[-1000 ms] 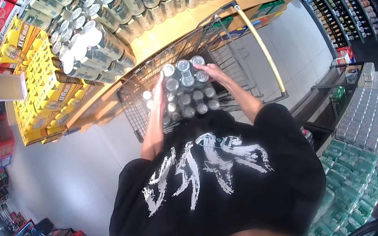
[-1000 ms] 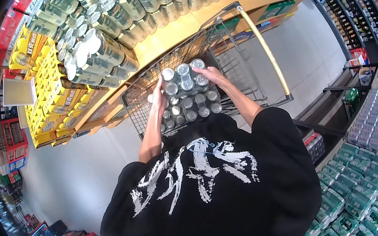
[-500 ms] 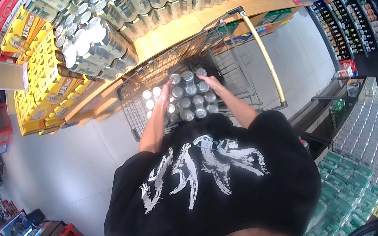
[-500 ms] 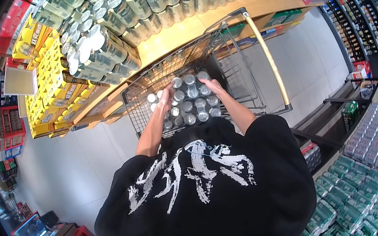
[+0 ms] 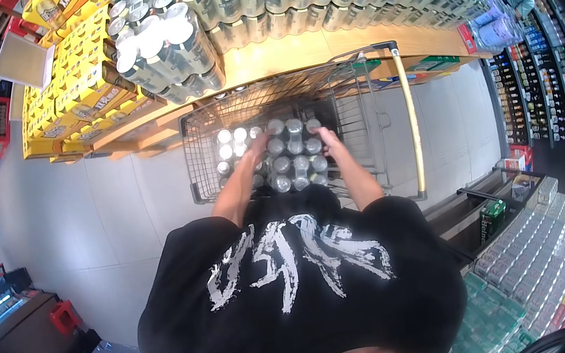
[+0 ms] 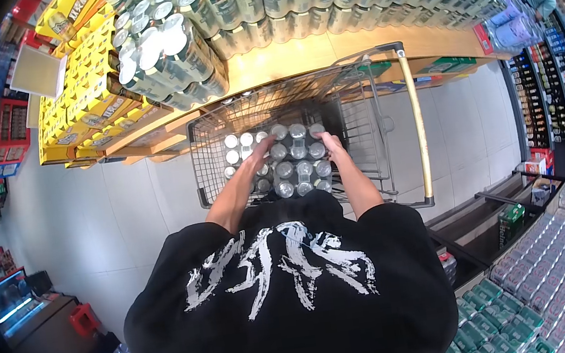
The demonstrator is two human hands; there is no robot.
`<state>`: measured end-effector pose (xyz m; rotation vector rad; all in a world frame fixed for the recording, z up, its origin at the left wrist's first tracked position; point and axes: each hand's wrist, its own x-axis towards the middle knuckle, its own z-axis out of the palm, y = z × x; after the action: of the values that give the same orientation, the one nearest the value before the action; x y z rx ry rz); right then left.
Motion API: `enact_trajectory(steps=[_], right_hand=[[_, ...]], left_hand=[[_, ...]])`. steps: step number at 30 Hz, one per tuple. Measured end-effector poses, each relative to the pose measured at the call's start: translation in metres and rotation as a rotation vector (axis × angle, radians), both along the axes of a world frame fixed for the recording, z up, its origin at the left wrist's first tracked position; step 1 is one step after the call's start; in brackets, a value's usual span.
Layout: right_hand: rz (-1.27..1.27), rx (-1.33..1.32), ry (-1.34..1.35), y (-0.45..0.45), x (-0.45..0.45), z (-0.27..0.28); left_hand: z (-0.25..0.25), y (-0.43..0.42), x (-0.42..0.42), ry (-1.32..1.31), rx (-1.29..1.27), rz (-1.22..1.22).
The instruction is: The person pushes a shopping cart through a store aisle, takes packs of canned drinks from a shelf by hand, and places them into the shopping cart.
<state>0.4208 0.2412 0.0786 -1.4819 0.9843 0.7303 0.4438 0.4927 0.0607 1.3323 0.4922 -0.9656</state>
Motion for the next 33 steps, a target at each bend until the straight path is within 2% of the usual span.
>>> enact_trajectory(steps=[3,5,7,10,12,13,15,16,17,18,19,20,21,22,23,25,26,28,31,33], right_hand=[[-0.126,0.05,-0.08,-0.001,-0.004,0.01],[-0.108,0.023,-0.051,-0.016,-0.007,-0.014],[-0.066,-0.085,0.019,-0.024,-0.006,-0.018],[0.166,-0.632,-0.26,-0.031,-0.017,-0.008],[0.228,-0.726,-0.413,-0.043,-0.025,0.025],[0.064,-0.572,-0.631,-0.048,-0.032,0.043],[-0.011,-0.599,-0.775,-0.06,-0.036,0.104],[-0.045,-0.659,-0.932,-0.081,-0.039,0.101],[-0.011,-0.825,-1.04,-0.081,-0.041,0.141],[-0.062,-0.892,-1.145,-0.092,-0.045,0.154],[0.058,-1.242,-1.183,-0.107,-0.05,0.161],[0.013,-1.316,-1.209,-0.123,-0.056,0.161],[-0.13,-1.325,-1.178,-0.137,-0.061,0.159],[-0.17,-1.458,-1.096,-0.148,-0.066,0.156],[-0.209,-1.591,-1.008,-0.158,-0.072,0.152],[-0.148,-1.374,-0.562,-0.191,-0.093,0.121],[-0.118,-1.26,-0.347,-0.197,-0.097,0.112],[-0.089,-1.167,-0.255,-0.195,-0.096,0.114],[-0.043,-1.103,-0.193,-0.196,-0.099,0.115],[-0.017,-1.088,-0.187,-0.201,-0.1,0.114]], left_hand=[[0.002,-0.012,0.004,-0.029,-0.027,-0.101],[-0.034,-0.022,0.009,-0.027,0.014,-0.136],[-0.033,-0.03,0.007,-0.129,0.127,-0.232],[-0.033,-0.032,0.009,-0.193,0.222,-0.492],[-0.036,-0.018,-0.004,-0.344,0.22,-0.317],[-0.04,-0.007,-0.011,-0.369,0.246,-0.223],[-0.039,0.025,-0.019,-0.399,0.262,-0.25],[-0.061,0.052,-0.028,-0.48,0.389,-0.295],[-0.082,0.072,-0.04,-0.559,0.52,-0.338],[-0.052,0.088,-0.049,-0.531,0.624,-0.426],[-0.111,0.124,-0.059,-0.564,0.583,-0.463],[-0.1,0.144,-0.071,-0.416,0.622,-0.473],[-0.128,0.175,-0.094,-0.559,0.687,-0.469],[-0.084,0.184,-0.102,-0.388,0.699,-0.49],[-0.088,0.201,-0.119,-0.352,0.765,-0.488],[-0.078,0.227,-0.149,-0.48,0.778,-0.673],[-0.081,0.233,-0.159,-0.509,0.708,-0.587],[-0.072,0.23,-0.165,-0.716,0.79,-0.717],[-0.04,0.215,-0.159,-0.582,0.87,-0.801],[-0.038,0.215,-0.143,-0.433,0.829,-0.979]])
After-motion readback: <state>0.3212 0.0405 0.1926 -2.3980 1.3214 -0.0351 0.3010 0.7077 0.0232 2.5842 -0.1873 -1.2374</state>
